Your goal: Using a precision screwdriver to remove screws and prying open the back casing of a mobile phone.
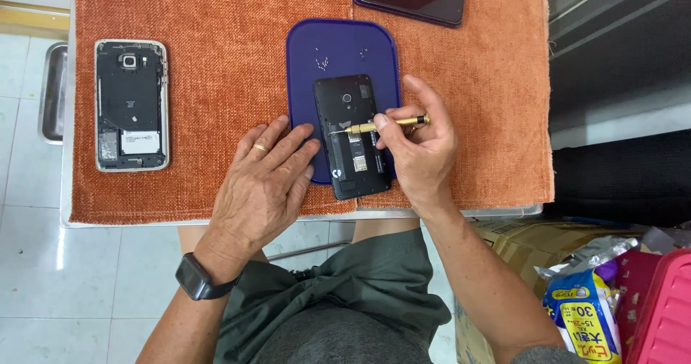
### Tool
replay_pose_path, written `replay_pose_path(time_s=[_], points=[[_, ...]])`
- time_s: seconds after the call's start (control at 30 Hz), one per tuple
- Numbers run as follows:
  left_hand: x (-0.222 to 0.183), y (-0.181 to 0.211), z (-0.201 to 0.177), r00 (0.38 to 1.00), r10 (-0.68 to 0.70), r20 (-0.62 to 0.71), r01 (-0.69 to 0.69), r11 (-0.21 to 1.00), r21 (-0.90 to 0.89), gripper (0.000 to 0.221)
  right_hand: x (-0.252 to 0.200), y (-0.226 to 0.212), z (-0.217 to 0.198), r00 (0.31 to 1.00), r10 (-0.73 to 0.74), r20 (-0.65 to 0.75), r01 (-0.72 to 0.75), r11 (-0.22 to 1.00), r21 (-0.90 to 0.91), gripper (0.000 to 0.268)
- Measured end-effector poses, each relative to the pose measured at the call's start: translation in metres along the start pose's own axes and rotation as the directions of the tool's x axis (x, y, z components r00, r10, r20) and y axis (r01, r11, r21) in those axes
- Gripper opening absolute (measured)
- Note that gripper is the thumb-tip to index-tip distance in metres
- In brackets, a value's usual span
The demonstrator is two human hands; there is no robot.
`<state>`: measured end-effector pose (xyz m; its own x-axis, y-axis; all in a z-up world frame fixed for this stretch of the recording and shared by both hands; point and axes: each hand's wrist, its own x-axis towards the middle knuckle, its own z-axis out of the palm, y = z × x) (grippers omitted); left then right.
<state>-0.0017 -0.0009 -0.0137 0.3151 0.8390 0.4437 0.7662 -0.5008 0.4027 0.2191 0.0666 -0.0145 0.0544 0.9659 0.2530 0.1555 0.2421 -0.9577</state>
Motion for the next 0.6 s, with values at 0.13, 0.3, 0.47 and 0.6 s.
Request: replay_pose_path(time_s=[0.13, 0.3, 0.47, 0.6], points=[[-0.0007, -0.0008, 0.0021, 1.000, -0.007, -0.006, 0.007, 1.000, 0.000, 0.030, -0.0008, 0.0008, -0.0018, 1.000, 0.005, 0.011, -0.005, 1.000, 0.016, 0.053], [-0.0005, -0.0001, 0.0004, 1.000, 0.000, -0.005, 0.000, 1.000, -0.009, 0.031, -0.0016, 0.0003, -0.0031, 0.999, -0.015, 0.029, 0.015, 1.000, -0.013, 0.054], [-0.0004, -0.0003, 0.0008, 1.000, -0.001, -0.007, 0.000, 1.000, -0.006, 0.031, -0.0017, -0.0008, -0.0021, 0.999, -0.035, 0.030, 0.036, 0.999, -0.029, 0.054], [0.0002, 0.0006, -0.0004, 1.000, -0.004, -0.009, 0.004, 1.000, -0.003, 0.030, -0.0018, -0.0040, -0.0020, 0.999, -0.043, 0.029, 0.044, 0.998, -0.052, 0.054]])
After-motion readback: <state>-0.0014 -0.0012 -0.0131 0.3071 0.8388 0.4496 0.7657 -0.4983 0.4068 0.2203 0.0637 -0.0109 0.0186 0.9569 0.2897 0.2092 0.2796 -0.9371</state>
